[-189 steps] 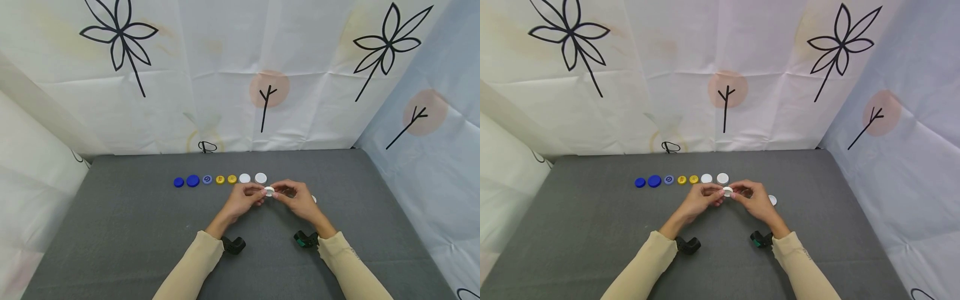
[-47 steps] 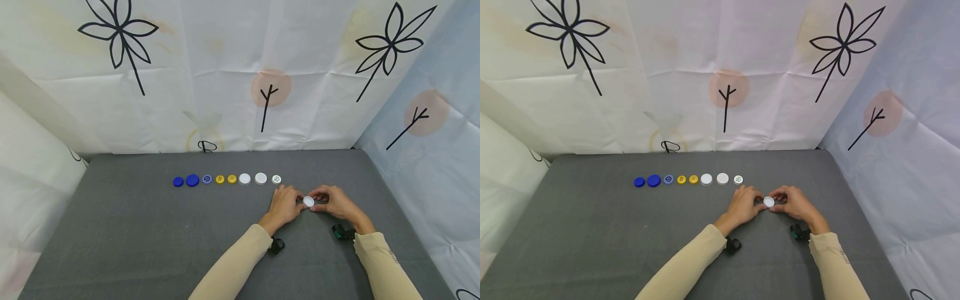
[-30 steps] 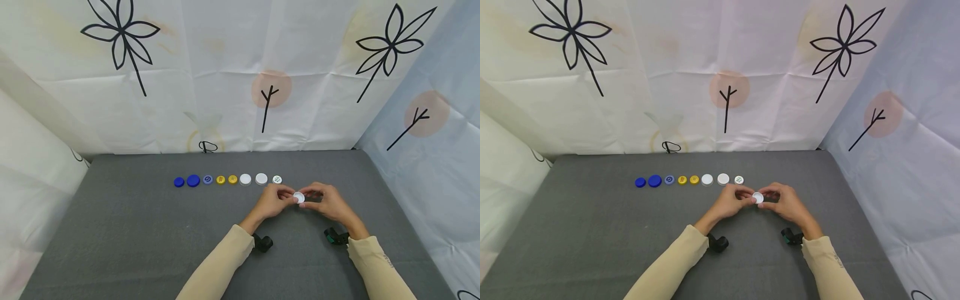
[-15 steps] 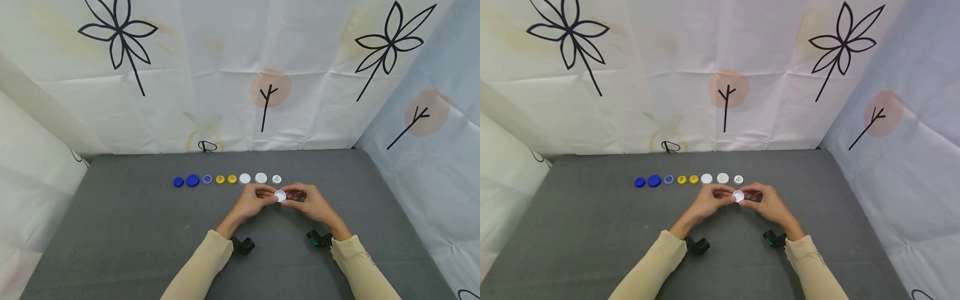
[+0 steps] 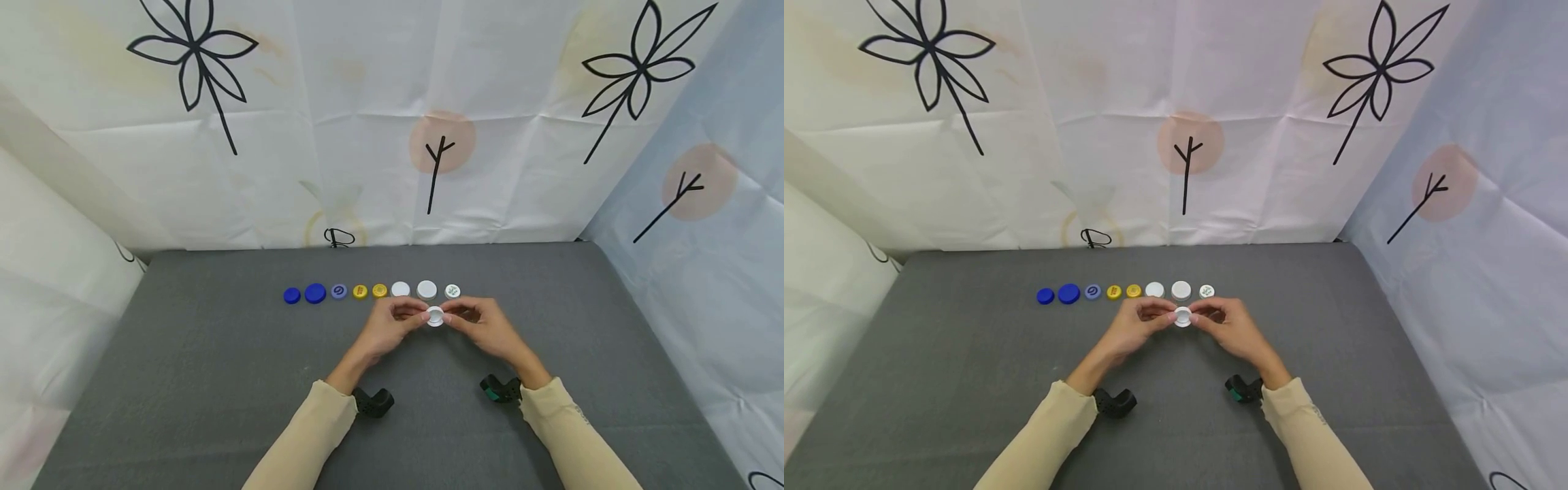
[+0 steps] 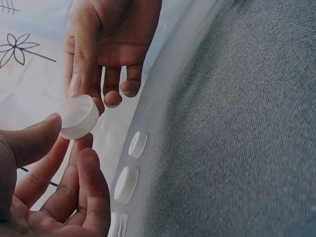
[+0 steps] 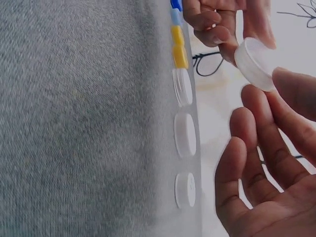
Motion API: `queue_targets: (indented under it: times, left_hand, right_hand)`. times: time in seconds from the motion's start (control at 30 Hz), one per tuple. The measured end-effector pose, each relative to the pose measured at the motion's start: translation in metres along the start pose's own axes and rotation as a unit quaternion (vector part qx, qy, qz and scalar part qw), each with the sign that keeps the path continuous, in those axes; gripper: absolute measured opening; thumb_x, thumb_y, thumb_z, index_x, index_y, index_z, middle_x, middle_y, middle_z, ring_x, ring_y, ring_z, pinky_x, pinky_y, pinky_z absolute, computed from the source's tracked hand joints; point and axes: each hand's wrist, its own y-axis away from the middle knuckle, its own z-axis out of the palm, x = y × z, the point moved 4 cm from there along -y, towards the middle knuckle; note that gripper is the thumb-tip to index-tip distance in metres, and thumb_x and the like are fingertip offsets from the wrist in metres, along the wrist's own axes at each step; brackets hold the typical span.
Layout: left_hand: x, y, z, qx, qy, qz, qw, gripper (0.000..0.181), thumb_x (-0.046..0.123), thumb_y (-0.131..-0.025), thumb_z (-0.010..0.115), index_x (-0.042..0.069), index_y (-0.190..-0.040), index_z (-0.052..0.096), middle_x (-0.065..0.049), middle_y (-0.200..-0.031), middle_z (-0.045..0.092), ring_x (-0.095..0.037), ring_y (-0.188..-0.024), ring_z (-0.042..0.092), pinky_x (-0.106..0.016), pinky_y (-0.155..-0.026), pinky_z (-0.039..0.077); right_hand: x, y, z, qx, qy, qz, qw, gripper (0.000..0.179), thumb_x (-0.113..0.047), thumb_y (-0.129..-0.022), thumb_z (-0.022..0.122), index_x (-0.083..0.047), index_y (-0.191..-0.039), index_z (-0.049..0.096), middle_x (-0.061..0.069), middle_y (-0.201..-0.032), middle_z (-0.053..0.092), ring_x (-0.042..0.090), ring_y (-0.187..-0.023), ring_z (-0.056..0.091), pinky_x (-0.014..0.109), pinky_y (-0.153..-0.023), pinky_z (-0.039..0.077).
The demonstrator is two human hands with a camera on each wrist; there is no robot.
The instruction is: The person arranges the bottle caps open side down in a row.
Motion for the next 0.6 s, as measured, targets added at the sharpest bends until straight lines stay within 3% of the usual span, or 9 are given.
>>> queue_targets:
  times: [0.2,0.33,0.43,0.6]
  left_hand:
    - [-0.004,0.001,-0.003,-0.01,0.03,-0.024,0.9992,0.021,0.011,-0.097,0.071,-0.006,-0.109,0.073,-0.022,-0.101,0.074,-0.035,-0.088,0.071,-0.032,-0.074,0.057]
    - [-0.005,0.002,-0.003,-0.024,0.053,-0.035,0.9977,0.024,0.011,-0.097,0.07,-0.008,-0.111,0.071,-0.026,-0.106,0.072,-0.041,-0.095,0.071,-0.036,-0.08,0.059]
    - [-0.005,0.003,-0.004,-0.028,0.06,-0.04,0.997,0.024,0.01,-0.096,0.072,-0.008,-0.113,0.071,-0.024,-0.106,0.073,-0.04,-0.099,0.071,-0.04,-0.084,0.058]
    - [-0.004,0.005,-0.007,-0.021,0.041,-0.034,0.9984,0.027,0.01,-0.093,0.076,-0.004,-0.116,0.072,-0.014,-0.108,0.074,-0.027,-0.101,0.072,-0.038,-0.086,0.057]
  right_hand:
    - [-0.005,0.0,0.005,0.029,0.003,-0.05,0.9983,0.016,-0.005,-0.094,0.073,-0.004,-0.109,0.075,0.007,-0.101,0.072,0.017,-0.088,0.065,0.037,-0.077,0.053]
    - [-0.009,0.0,0.007,0.029,0.001,-0.06,0.9978,0.017,-0.005,-0.092,0.074,-0.006,-0.109,0.076,0.004,-0.101,0.071,0.019,-0.089,0.065,0.037,-0.078,0.054]
    - [-0.012,0.0,0.008,0.02,-0.003,-0.063,0.9978,0.019,-0.004,-0.092,0.075,-0.005,-0.111,0.076,0.005,-0.102,0.07,0.021,-0.09,0.065,0.038,-0.078,0.054]
    - [-0.011,-0.001,0.01,0.004,-0.004,-0.048,0.9988,0.022,-0.006,-0.091,0.076,-0.006,-0.114,0.075,0.005,-0.102,0.07,0.021,-0.09,0.065,0.039,-0.079,0.054]
